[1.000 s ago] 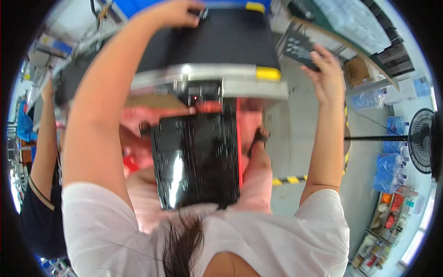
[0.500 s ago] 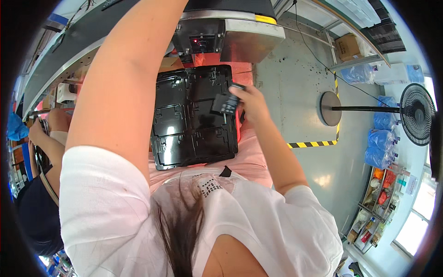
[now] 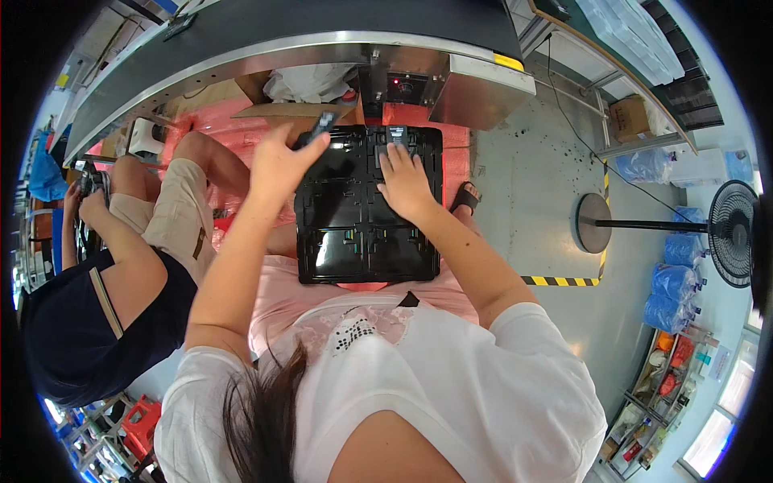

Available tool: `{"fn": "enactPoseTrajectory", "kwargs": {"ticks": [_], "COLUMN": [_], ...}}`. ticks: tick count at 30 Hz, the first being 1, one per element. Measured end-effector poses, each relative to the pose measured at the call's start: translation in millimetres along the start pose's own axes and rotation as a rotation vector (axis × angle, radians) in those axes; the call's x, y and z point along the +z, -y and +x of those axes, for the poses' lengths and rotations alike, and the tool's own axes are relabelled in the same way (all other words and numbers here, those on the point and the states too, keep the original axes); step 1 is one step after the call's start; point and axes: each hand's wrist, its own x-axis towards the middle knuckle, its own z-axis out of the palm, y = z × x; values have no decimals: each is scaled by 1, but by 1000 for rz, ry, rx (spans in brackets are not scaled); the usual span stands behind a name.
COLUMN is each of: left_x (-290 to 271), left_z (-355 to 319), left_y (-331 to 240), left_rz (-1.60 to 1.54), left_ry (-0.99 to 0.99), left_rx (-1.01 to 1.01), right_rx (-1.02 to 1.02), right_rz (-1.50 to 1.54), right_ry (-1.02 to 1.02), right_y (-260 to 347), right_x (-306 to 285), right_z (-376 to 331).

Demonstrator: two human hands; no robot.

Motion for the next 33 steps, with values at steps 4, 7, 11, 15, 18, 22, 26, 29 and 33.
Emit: {"fn": "enactPoseTrajectory", "kwargs": {"ticks": [4,7,11,15,18,22,26,29,33], "left_x": [57,81,103,104,108,119,114,112,63], "left_z": [-11,-22,-32,-36,-39,-36,-30,-26,-1], "left_y": [41,39,41,63,64,90,101,95,56], "left_rz": [243,426,571,451,457,296,216,142,-76], "left_ry": [119,58,-14,3,-139,-105,-132,-146,-285], "left_rx": [-207,-261,-317,-227,-203,-221,-157,-124,43], "right_rx": [26,75,111,75,-34,-87,121,355,897], "right_rz": [-35,-30,-34,70,366,732,789,569,136], "right_ry": [90,157,165,164,128,-155,-611,-728,-344], "right_y": [12,14,9,12,13,15,-37,-99,-156], "right_x": [14,4,2,-21,-77,-186,-235,-248,-228], "right_z": [-18,-21,-21,-23,-5,47,109,156,213]}}
